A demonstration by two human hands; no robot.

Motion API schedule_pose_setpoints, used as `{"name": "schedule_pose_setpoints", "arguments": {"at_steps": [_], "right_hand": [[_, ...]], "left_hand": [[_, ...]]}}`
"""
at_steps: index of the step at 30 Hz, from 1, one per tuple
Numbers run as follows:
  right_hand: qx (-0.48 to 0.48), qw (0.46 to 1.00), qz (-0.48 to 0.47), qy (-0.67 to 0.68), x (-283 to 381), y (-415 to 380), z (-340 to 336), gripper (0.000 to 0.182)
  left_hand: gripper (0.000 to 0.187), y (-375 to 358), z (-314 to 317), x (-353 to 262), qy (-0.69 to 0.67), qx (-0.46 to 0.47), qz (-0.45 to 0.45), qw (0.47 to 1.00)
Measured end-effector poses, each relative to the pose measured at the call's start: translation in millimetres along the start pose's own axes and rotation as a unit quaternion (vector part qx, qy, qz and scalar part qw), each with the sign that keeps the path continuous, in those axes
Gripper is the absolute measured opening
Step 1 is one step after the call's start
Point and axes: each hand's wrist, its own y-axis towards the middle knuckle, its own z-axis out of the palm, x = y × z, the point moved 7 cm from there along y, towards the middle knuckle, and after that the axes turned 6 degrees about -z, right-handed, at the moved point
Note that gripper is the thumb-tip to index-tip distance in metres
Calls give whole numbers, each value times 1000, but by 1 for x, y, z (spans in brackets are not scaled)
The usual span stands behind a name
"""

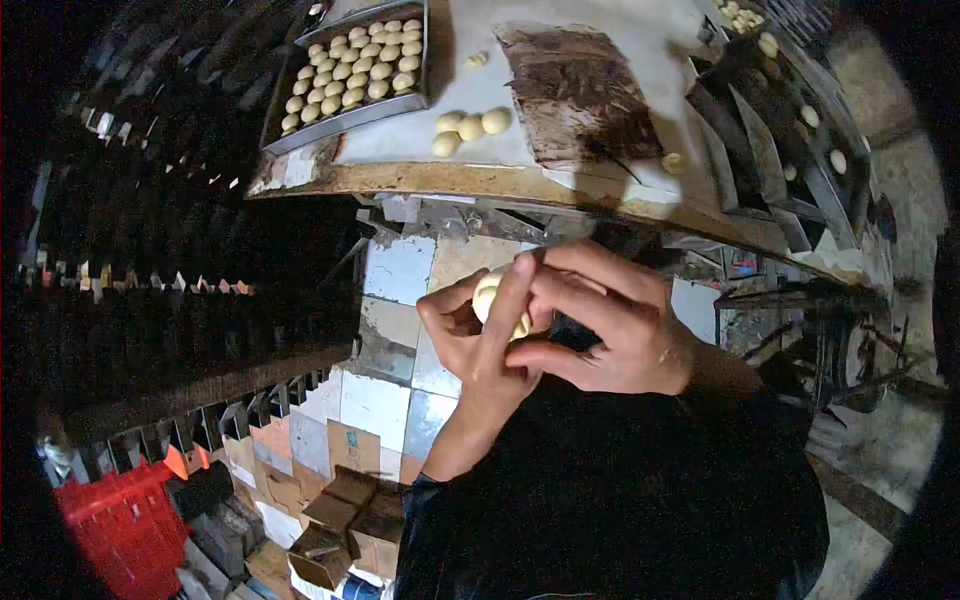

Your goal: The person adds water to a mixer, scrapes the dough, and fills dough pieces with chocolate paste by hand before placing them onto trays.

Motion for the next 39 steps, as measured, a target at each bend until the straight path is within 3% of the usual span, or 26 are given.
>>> {"name": "schedule_pose_setpoints", "arguments": {"at_steps": [1,4,5,6,8,9,10,11,13,16,18,19,22,23,25,26,28,29,31,33,35,38,39], "right_hand": [[-21,1000,-19,-7,1,-5,-3,32],[-56,998,-38,-12,-5,-15,-30,29],[-65,997,-36,-18,-7,-17,-43,22],[-87,996,-19,4,-15,-20,-58,26],[-104,991,69,47,-30,-30,-91,28],[-106,984,119,78,-40,-37,-105,29],[-91,971,179,128,-52,-49,-113,28],[-78,952,238,177,-63,-61,-121,28],[-139,977,132,94,-71,-79,-155,25],[-190,980,39,-38,-74,-96,-207,32],[-203,974,1,-105,-85,-110,-238,35],[-196,974,-5,-110,-93,-116,-254,36],[-71,989,116,-57,-116,-128,-302,34],[-27,987,156,-37,-122,-135,-315,34],[-15,980,190,-61,-134,-152,-340,34],[-47,976,184,-106,-140,-165,-351,34],[-100,960,189,-180,-144,-179,-371,35],[-120,950,200,-209,-142,-182,-382,36],[-81,960,145,-225,-141,-172,-378,35],[-28,964,157,-215,-155,-167,-372,31],[-1,966,175,-192,-172,-170,-374,29],[-70,947,272,-155,-199,-186,-407,22],[-120,930,317,-140,-212,-192,-423,22]], "left_hand": [[67,3,2,-6,-16,52,29,998],[79,5,30,-4,-316,12,-147,937],[79,-2,47,-1,-434,109,-157,880],[64,-7,65,-5,-578,181,-198,771],[58,-3,84,-28,-604,174,-220,746],[54,0,97,-38,-626,152,-152,750],[50,6,105,-47,-542,177,-121,812],[45,16,117,-65,-536,177,-69,822],[31,33,145,-98,-549,162,-13,820],[45,40,191,-133,-500,80,-57,860],[77,43,231,-164,-533,70,-44,842],[83,47,251,-189,-579,108,-47,807],[82,72,299,-248,-560,347,77,749],[66,79,317,-268,-613,339,119,704],[30,77,339,-289,-673,264,119,681],[23,79,346,-290,-605,262,105,745],[22,76,367,-291,-382,342,20,858],[23,72,377,-289,-261,365,0,894],[24,26,430,-269,-426,422,-50,799],[24,-38,465,-257,-393,552,-230,698],[19,-33,461,-279,-343,580,-198,712],[31,17,449,-299,-406,640,-30,652],[41,17,454,-294,-363,706,-110,598]]}}
